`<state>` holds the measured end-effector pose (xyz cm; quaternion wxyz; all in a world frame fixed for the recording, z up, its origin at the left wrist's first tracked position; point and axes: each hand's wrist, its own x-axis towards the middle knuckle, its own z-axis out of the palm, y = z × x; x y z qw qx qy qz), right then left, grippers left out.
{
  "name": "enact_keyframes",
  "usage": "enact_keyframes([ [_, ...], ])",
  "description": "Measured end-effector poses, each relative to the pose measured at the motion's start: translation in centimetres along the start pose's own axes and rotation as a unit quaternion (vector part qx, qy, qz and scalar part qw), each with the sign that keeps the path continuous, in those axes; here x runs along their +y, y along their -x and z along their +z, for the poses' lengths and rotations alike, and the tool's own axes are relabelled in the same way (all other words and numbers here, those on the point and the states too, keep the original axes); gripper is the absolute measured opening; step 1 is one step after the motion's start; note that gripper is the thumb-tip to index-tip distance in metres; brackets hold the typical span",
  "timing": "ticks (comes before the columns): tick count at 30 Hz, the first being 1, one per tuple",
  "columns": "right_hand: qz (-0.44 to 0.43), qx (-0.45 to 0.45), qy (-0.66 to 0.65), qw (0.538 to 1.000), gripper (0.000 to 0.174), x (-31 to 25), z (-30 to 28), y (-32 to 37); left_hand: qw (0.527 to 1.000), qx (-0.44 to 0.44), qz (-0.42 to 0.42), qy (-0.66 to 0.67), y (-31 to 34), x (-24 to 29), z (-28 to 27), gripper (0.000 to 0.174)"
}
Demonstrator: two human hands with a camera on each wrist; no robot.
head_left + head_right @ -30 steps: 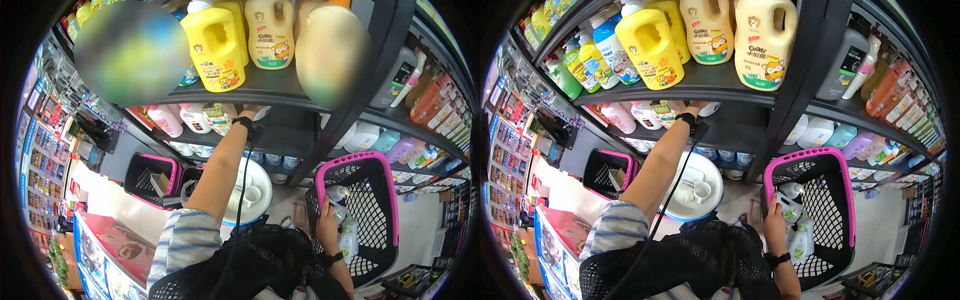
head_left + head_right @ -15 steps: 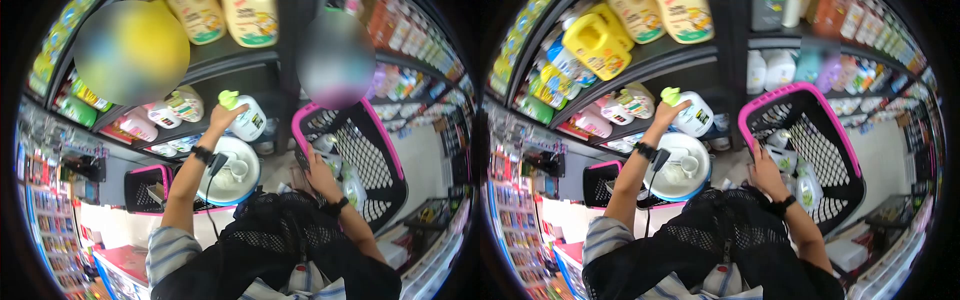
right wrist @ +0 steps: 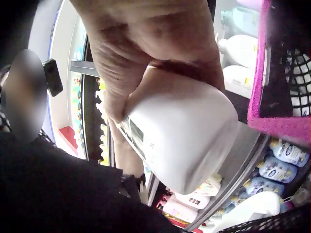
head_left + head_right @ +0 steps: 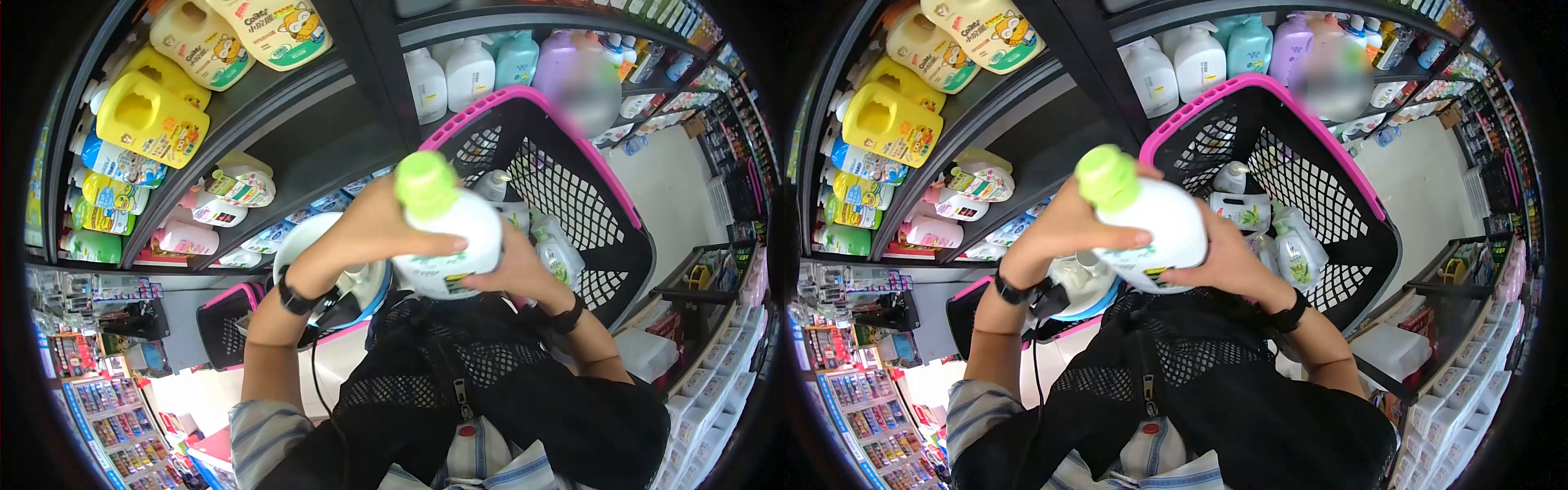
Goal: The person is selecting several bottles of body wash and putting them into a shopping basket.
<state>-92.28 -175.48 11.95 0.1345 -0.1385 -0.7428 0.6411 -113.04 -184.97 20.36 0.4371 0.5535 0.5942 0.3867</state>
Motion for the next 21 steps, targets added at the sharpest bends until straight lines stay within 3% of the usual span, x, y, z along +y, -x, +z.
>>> enact_keyframes([
  [1, -0.005, 0.050, -0.053, 0.997, 0.090, 0.4, -0.6, 0.2, 0.999, -0.021, 0.006, -0.028, -1.6, -0.1, 0.1, 0.064],
  [2, -0.010, 0.097, -0.106, 0.990, 0.090, 0.7, -1.4, 0.4, 0.997, -0.063, 0.027, -0.043, -3.4, -0.1, -0.1, 0.077],
  [4, -0.038, 0.143, -0.023, 0.989, 0.085, 0.9, -3.9, 0.4, 0.980, -0.146, 0.091, 0.104, -7.0, -2.7, -0.1, 0.094],
  [6, -0.016, 0.174, 0.036, 0.984, 0.080, 3.0, -7.1, 0.8, 0.927, -0.201, 0.085, 0.303, -9.3, -6.5, 0.3, 0.098],
  [7, -0.005, 0.186, 0.054, 0.981, 0.078, 4.0, -8.4, 0.9, 0.939, -0.164, 0.071, 0.293, -10.2, -8.2, 0.9, 0.086],
  [8, 0.004, 0.201, 0.073, 0.977, 0.077, 4.8, -9.6, 0.7, 0.970, -0.111, 0.073, 0.206, -11.0, -10.7, 2.1, 0.068],
  [9, 0.007, 0.209, 0.084, 0.974, 0.077, 5.3, -10.3, 0.3, 0.997, -0.031, 0.069, -0.014, -10.8, -11.5, 2.7, 0.044],
  [10, 0.007, 0.203, 0.083, 0.976, 0.077, 6.8, -11.1, 0.1, 0.974, 0.021, 0.136, -0.179, -11.6, -15.1, 4.1, 0.028],
  [12, 0.022, 0.203, 0.229, 0.952, 0.078, 11.2, -12.6, -0.6, 0.888, 0.030, 0.164, -0.429, -10.7, -19.6, 6.5, 0.028],
  [13, 0.054, 0.195, 0.260, 0.944, 0.079, 12.6, -12.8, -0.9, 0.887, 0.035, 0.159, -0.432, -10.6, -19.6, 6.9, 0.028],
  [15, 0.082, 0.148, 0.318, 0.933, 0.078, 17.0, -13.3, -1.8, 0.899, 0.134, 0.174, -0.380, -10.7, -19.6, 7.3, 0.029],
  [19, 0.206, 0.003, 0.360, 0.910, 0.082, 22.6, -12.7, -4.1, 0.903, 0.117, 0.150, -0.385, -10.7, -19.7, 7.1, 0.029],
  [21, 0.206, -0.022, 0.351, 0.913, 0.083, 26.2, -12.2, -5.1, 0.903, 0.123, 0.146, -0.385, -10.9, -20.0, 7.2, 0.029],
])
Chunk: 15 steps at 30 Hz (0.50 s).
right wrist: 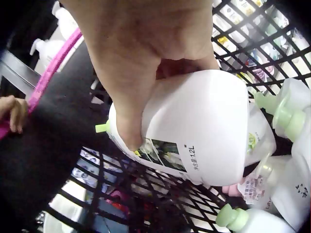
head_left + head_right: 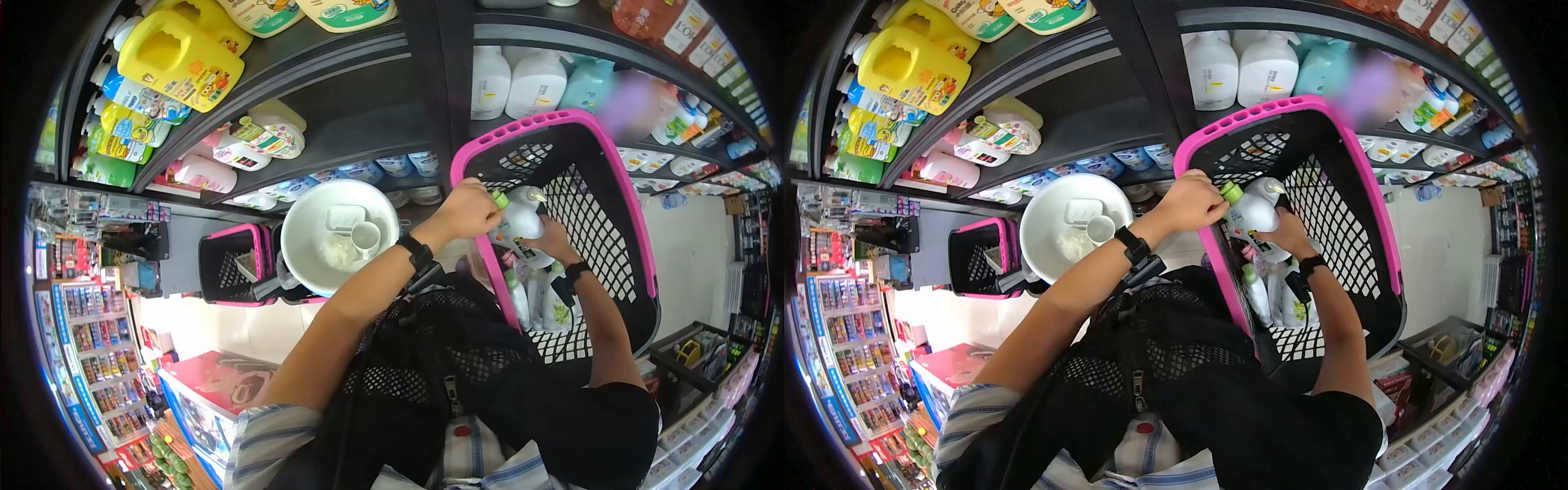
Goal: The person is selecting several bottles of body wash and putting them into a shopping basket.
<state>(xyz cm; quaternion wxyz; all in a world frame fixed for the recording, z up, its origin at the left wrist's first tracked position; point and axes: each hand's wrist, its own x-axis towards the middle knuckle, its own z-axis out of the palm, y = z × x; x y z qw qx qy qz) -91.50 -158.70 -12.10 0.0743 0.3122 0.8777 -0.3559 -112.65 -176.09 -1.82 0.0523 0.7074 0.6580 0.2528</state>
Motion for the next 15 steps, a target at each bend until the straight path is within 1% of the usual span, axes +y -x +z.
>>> enact_keyframes([
  [1, -0.004, -0.021, -0.004, 1.000, 0.084, 0.0, 0.5, -0.6, 1.000, 0.003, 0.000, 0.003, 0.0, 0.1, 0.0, 0.028],
  [3, -0.012, -0.031, -0.011, 0.999, 0.084, 0.8, 1.7, -1.8, 1.000, 0.004, -0.011, 0.000, 0.1, 0.2, -0.1, 0.028],
  [5, -0.009, -0.054, 0.045, 0.998, 0.083, 2.7, 3.8, -4.0, 1.000, 0.010, -0.016, 0.023, 0.0, 0.3, -0.2, 0.029],
  [6, 0.014, -0.092, 0.081, 0.992, 0.083, 3.0, 4.2, -4.8, 1.000, 0.008, -0.019, 0.021, 0.0, 0.3, -0.2, 0.029],
  [7, 0.012, -0.095, 0.078, 0.992, 0.083, 3.3, 4.7, -5.4, 0.999, 0.016, -0.016, 0.023, -0.1, 0.3, -0.2, 0.029],
  [9, -0.028, -0.097, 0.061, 0.993, 0.082, 3.8, 5.7, -6.3, 0.999, 0.021, -0.016, 0.023, 0.0, 0.3, -0.3, 0.029],
  [10, -0.026, -0.110, 0.035, 0.993, 0.078, 4.2, 6.0, -6.6, 1.000, 0.016, -0.013, 0.013, 0.0, 0.3, -0.4, 0.028],
  [11, -0.027, -0.112, 0.034, 0.993, 0.078, 4.4, 6.4, -6.7, 1.000, 0.011, -0.009, 0.003, 0.0, 0.4, -0.5, 0.027],
  [13, -0.039, -0.149, -0.058, 0.986, 0.076, 4.5, 6.8, -6.6, 1.000, 0.014, -0.012, 0.010, 0.0, 0.3, -0.3, 0.027],
  [14, -0.042, -0.152, -0.056, 0.986, 0.076, 4.4, 7.0, -6.5, 1.000, 0.018, -0.013, 0.016, 0.1, 0.3, -0.2, 0.026],
  [15, -0.038, -0.139, -0.046, 0.989, 0.076, 5.8, 8.2, -6.9, 1.000, 0.021, -0.017, 0.013, 0.2, 0.3, -0.1, 0.026],
])
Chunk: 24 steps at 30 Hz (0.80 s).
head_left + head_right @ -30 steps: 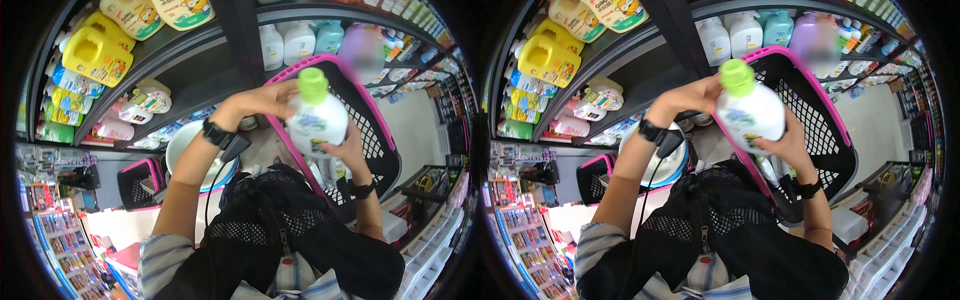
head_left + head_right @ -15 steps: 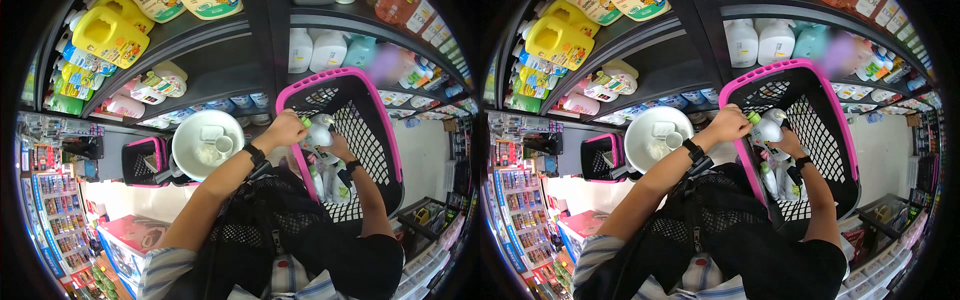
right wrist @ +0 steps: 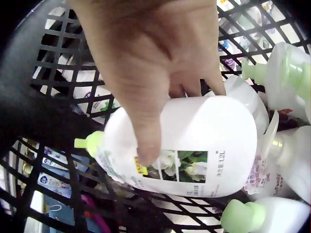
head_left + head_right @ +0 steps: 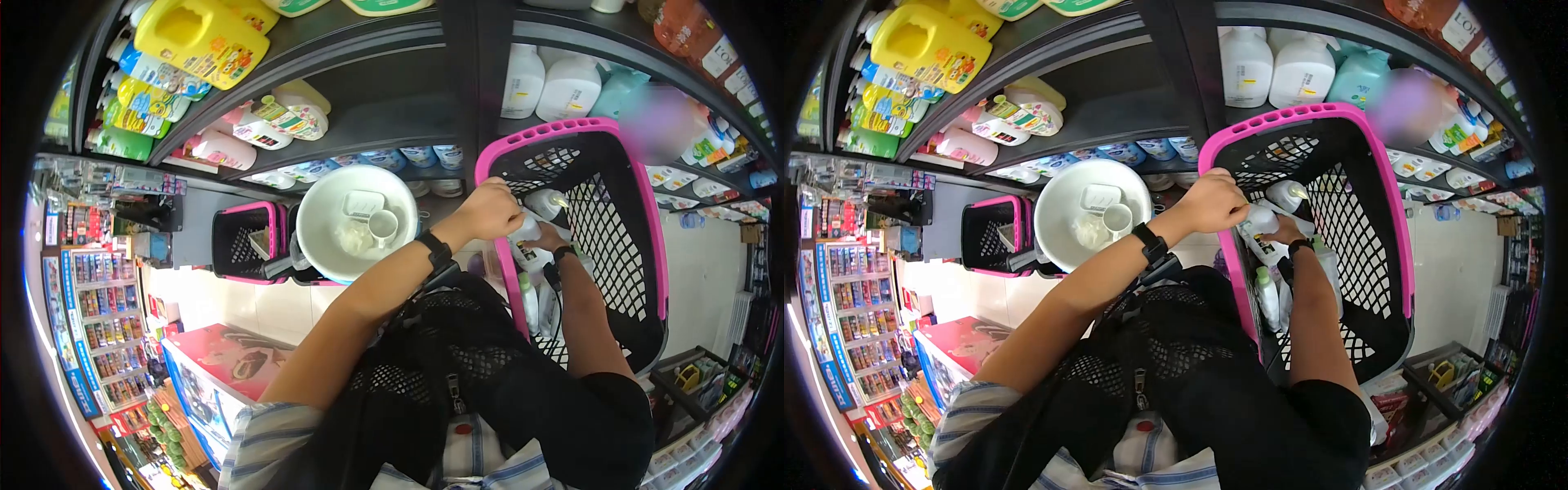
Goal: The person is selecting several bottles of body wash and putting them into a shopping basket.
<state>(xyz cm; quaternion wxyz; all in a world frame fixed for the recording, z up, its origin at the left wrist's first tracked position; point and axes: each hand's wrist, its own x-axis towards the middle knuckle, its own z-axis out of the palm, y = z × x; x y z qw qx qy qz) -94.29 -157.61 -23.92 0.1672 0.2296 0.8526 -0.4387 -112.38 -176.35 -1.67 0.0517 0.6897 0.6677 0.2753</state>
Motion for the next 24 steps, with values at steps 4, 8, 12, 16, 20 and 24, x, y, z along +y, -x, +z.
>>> enact_keyframes([
  [4, 0.026, 0.064, 0.113, 0.991, 0.070, 5.3, 2.2, -2.3, 1.000, 0.005, 0.009, -0.014, 0.2, -0.3, 0.3, 0.025],
  [8, -0.099, 0.090, 0.200, 0.971, 0.044, 6.5, 1.7, -3.3, 0.999, 0.005, 0.025, -0.019, 0.4, -0.6, 1.0, 0.025],
  [12, 0.012, 0.059, -0.160, 0.985, 0.037, 1.2, -1.7, 0.7, 0.985, 0.044, 0.012, 0.167, 1.0, -0.4, -2.7, 0.023],
  [16, 0.014, 0.112, -0.213, 0.971, 0.036, -6.3, -4.8, 9.1, 0.918, 0.364, -0.130, 0.088, 5.1, -3.7, -11.1, 0.025],
  [20, 0.011, 0.175, -0.273, 0.946, 0.034, -6.8, -4.6, 15.2, 0.753, 0.541, -0.361, -0.100, 12.4, -11.7, -19.6, 0.042],
  [24, 0.091, 0.239, -0.307, 0.917, 0.032, -9.0, -3.8, 19.0, 0.757, 0.516, -0.331, -0.225, 18.2, -20.6, -24.7, 0.074],
])
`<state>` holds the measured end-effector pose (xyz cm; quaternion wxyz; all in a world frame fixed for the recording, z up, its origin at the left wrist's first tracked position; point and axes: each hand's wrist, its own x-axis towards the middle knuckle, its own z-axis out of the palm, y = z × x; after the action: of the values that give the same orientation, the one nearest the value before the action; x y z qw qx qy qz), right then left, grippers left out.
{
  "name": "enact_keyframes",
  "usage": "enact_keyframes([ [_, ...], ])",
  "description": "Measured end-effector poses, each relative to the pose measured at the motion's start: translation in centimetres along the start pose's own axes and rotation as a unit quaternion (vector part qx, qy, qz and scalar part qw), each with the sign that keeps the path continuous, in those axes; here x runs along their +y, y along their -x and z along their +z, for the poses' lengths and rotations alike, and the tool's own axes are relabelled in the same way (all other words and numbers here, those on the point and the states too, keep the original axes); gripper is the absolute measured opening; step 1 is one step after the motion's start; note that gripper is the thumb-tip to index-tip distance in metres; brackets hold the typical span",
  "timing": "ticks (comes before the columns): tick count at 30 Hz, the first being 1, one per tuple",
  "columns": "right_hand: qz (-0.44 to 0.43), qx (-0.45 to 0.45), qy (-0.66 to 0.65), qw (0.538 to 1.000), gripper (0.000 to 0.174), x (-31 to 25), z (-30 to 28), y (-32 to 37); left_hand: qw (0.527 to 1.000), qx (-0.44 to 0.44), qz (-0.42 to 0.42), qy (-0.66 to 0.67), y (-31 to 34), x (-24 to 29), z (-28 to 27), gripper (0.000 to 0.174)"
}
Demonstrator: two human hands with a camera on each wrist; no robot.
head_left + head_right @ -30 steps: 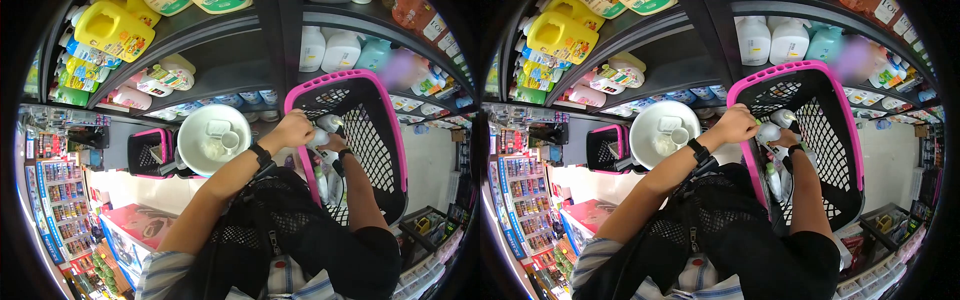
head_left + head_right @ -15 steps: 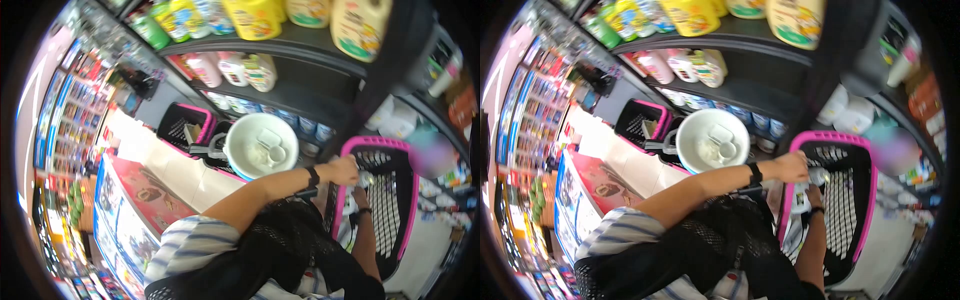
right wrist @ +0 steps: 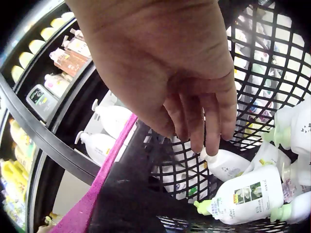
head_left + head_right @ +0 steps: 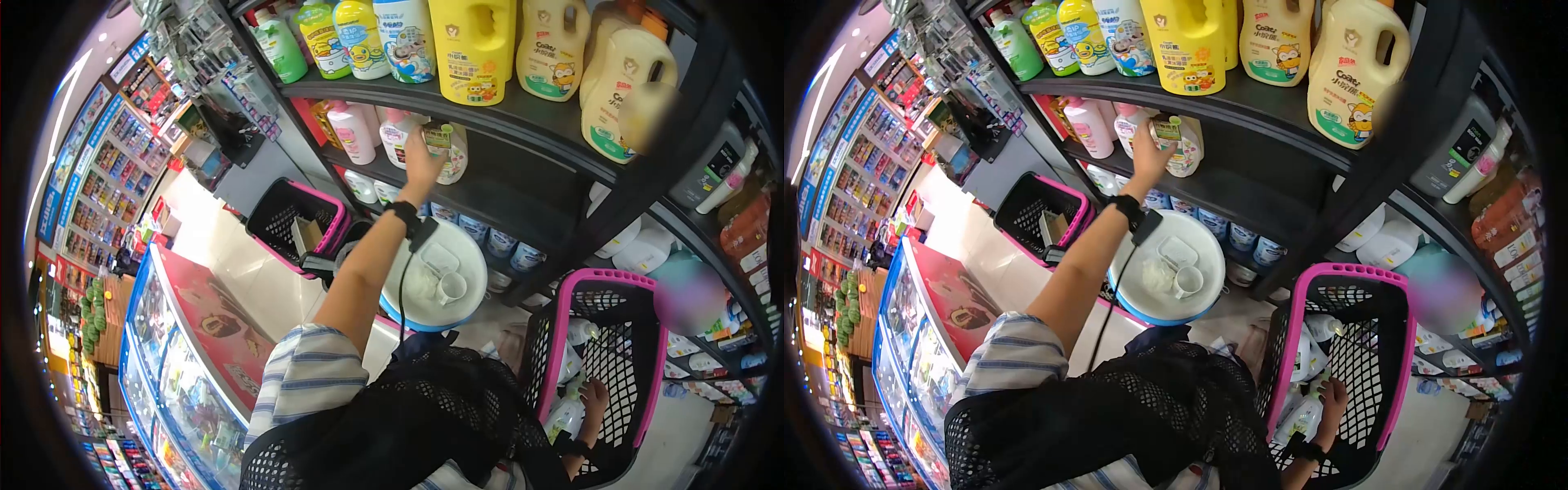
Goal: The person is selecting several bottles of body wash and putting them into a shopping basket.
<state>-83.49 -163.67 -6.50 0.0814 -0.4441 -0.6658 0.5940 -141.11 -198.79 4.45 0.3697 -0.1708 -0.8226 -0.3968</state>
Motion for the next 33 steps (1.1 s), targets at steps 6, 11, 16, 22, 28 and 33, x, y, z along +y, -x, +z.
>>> enact_keyframes([
  [6, -0.033, -0.029, 0.032, 0.999, 0.034, -2.0, 1.6, 2.7, 0.980, -0.180, -0.028, -0.077, -2.5, -2.4, 1.0, 0.092],
  [11, -0.038, -0.052, 0.066, 0.996, 0.034, -2.6, 2.9, 3.7, 0.979, -0.191, -0.030, -0.069, -1.1, -1.1, 1.0, 0.090],
  [16, -0.130, -0.036, 0.081, 0.988, 0.024, -3.8, 4.0, 4.9, 0.965, -0.246, -0.080, -0.044, 1.4, 3.6, -2.2, 0.086],
  [22, -0.192, -0.053, 0.076, 0.977, 0.032, -7.7, 5.1, 6.1, 0.931, -0.341, -0.126, 0.040, 6.5, 9.0, -7.0, 0.090],
  [28, -0.265, -0.172, 0.002, 0.949, 0.084, -19.8, 12.2, 10.7, 0.808, -0.503, -0.064, 0.301, 9.0, 21.9, -12.4, 0.069],
  [33, -0.289, 0.010, -0.112, 0.951, 0.089, -19.3, 14.6, 11.5, 0.725, -0.542, -0.055, 0.421, 10.5, 29.0, -12.1, 0.070],
])
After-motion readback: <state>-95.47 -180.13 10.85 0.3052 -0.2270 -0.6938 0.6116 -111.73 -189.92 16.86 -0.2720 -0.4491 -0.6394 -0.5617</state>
